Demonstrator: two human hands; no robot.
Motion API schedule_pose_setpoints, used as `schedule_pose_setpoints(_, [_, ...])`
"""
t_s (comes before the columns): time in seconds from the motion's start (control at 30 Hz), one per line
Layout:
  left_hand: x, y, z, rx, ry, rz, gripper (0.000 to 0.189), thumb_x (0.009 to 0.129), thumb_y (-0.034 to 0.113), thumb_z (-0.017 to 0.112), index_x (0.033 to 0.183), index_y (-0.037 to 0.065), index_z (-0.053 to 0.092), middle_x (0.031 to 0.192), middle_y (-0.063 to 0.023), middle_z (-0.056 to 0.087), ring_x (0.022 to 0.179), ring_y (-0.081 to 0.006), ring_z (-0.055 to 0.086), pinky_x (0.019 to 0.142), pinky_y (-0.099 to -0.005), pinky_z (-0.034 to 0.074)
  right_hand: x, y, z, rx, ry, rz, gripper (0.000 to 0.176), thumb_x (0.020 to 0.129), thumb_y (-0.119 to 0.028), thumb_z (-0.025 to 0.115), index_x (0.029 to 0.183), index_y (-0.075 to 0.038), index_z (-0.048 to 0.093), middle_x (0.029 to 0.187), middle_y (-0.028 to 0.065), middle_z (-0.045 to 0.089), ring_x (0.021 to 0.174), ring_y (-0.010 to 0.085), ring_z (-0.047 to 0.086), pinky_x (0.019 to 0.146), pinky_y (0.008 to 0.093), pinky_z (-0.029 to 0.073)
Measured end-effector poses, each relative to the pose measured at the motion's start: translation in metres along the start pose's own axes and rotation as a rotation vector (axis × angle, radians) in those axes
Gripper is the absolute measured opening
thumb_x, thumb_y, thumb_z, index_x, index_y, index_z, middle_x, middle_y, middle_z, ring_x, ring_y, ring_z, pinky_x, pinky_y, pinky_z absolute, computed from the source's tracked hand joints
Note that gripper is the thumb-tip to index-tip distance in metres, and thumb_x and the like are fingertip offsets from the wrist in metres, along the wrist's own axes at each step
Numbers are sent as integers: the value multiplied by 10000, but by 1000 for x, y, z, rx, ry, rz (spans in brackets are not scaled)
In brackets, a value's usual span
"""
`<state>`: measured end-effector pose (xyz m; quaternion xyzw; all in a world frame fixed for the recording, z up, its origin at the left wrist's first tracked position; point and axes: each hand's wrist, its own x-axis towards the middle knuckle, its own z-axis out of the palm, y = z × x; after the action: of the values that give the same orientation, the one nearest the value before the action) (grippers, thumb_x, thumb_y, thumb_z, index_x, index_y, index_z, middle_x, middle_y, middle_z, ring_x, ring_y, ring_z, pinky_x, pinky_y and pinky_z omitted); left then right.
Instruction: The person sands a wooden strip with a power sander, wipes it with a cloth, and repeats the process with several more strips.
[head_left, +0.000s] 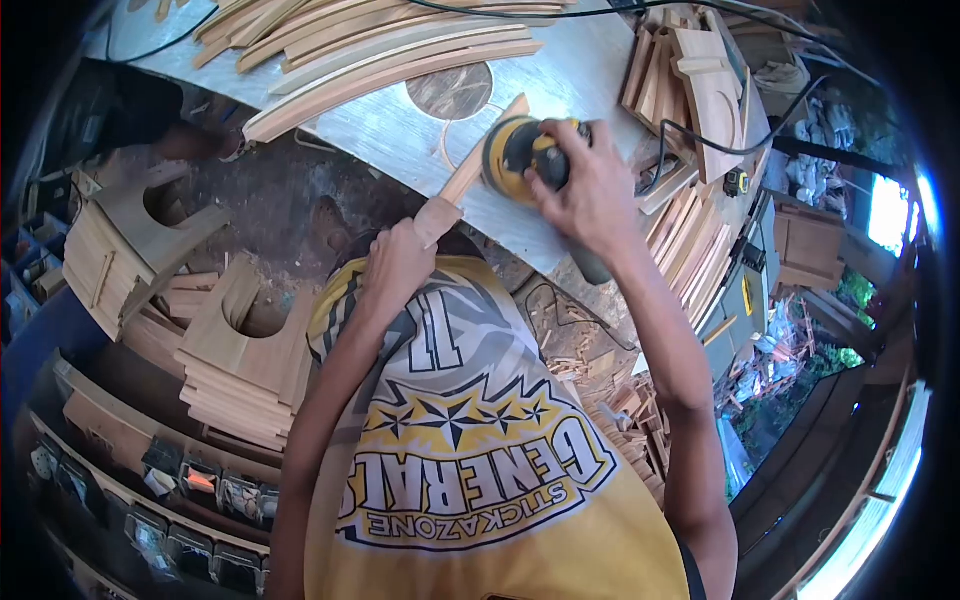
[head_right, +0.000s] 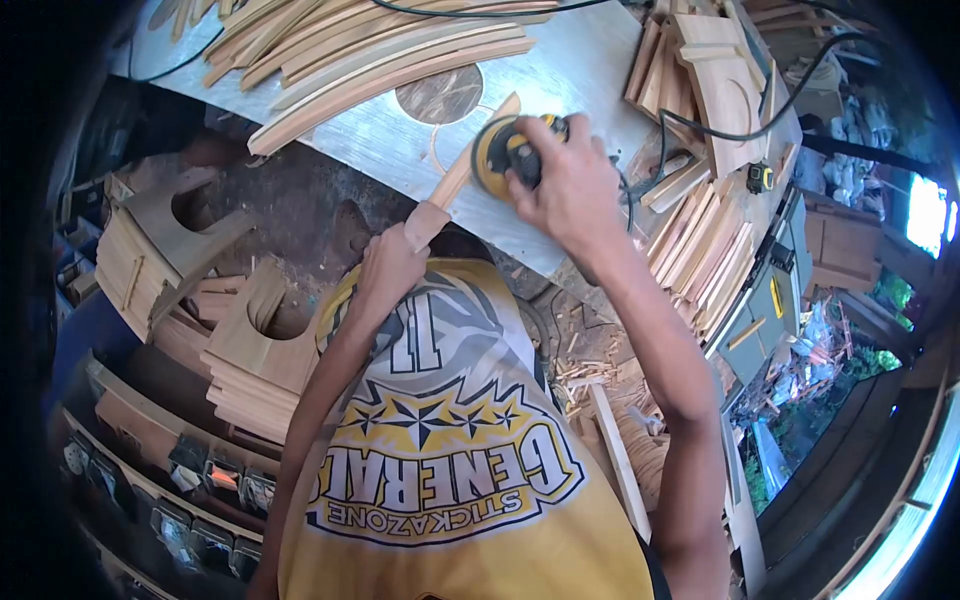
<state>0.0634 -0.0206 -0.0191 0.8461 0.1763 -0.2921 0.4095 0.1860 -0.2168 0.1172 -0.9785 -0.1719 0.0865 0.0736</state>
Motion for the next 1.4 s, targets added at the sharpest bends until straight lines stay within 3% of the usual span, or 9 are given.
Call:
schedule_pose_setpoints(0.17, [7, -4, 8, -18, 4, 40, 287, 841, 194, 701, 1010, -38, 694, 994, -342, 693, 1014, -521, 657, 896, -570, 523, 0, -11, 5, -5, -13, -85, 474, 822, -275, 805, 1258, -202, 633, 1106, 198, 572, 938, 434, 669, 804, 510, 579])
schedule_pose_setpoints(0.37, [10, 10, 3, 2, -36, 22, 314, 859, 224, 744, 1058, -14, 701, 1056, -329, 705, 1059, -503, 667, 924, -555, 537, -4, -13, 8, -40, -10, -172, 466, 798, -262, 794, 1224, -255, 604, 1065, 227, 543, 861, 442, 648, 643, 515, 582])
schedule_pose_setpoints(0.8, [8, 6, 2, 90, -9, 61, 290, 848, 230, 732, 1019, -4, 742, 1005, -309, 714, 1028, -484, 679, 908, -555, 535, -13, -19, 8, 0, -39, -188, 542, 809, -245, 798, 1304, -243, 576, 1093, 223, 542, 912, 436, 654, 721, 499, 591])
schedule_pose_setpoints(0.97, [-26, -23, -23, 133, 127, 22, 278, 843, 234, 724, 1013, 15, 745, 968, -295, 709, 977, -482, 681, 853, -550, 548, 21, 44, 4, 37, 31, -50, 540, 820, -286, 811, 1298, -240, 564, 1149, 248, 548, 986, 483, 654, 687, 481, 607])
schedule_pose_setpoints(1.13, [-93, -85, -53, 102, 398, -41, 250, 854, 216, 759, 974, -1, 727, 865, -254, 722, 854, -399, 729, 743, -461, 559, 36, 82, 5, 27, 140, 33, 578, 827, -310, 801, 1349, -258, 558, 1213, 217, 544, 1020, 451, 651, 839, 529, 571])
schedule_pose_setpoints(1.2, [-113, -82, -66, 54, 545, 14, 279, 865, 230, 781, 945, -29, 714, 817, -234, 725, 769, -350, 747, 677, -422, 555, 37, 80, 9, 74, 147, 9, 582, 826, -318, 805, 1350, -261, 556, 1224, 213, 542, 1021, 454, 650, 828, 528, 572])
schedule_pose_setpoints(1.27, [-126, -67, -69, -32, 656, 17, 242, 884, 199, 800, 876, -15, 687, 729, -141, 701, 663, -179, 688, 633, -356, 531, 40, 72, 12, 109, 161, -25, 586, 826, -327, 809, 1351, -264, 554, 1235, 208, 540, 1023, 456, 648, 818, 526, 574])
schedule_pose_setpoints(1.3, [-130, -59, -72, -11, 697, 19, 187, 841, 166, 798, 907, 11, 720, 753, -170, 719, 712, -275, 752, 658, -362, 563, 40, 67, 14, 98, 169, -51, 567, 830, -330, 806, 1336, -273, 560, 1209, 206, 534, 988, 458, 646, 778, 520, 580])
schedule_pose_setpoints(1.4, [-141, -26, -71, -111, 745, 63, 200, 824, 159, 823, 848, 7, 696, 710, -160, 705, 670, -225, 739, 637, -352, 555, 46, 59, 15, 102, 177, -127, 555, 826, -330, 807, 1316, -269, 555, 1170, 202, 527, 951, 462, 646, 708, 516, 587])
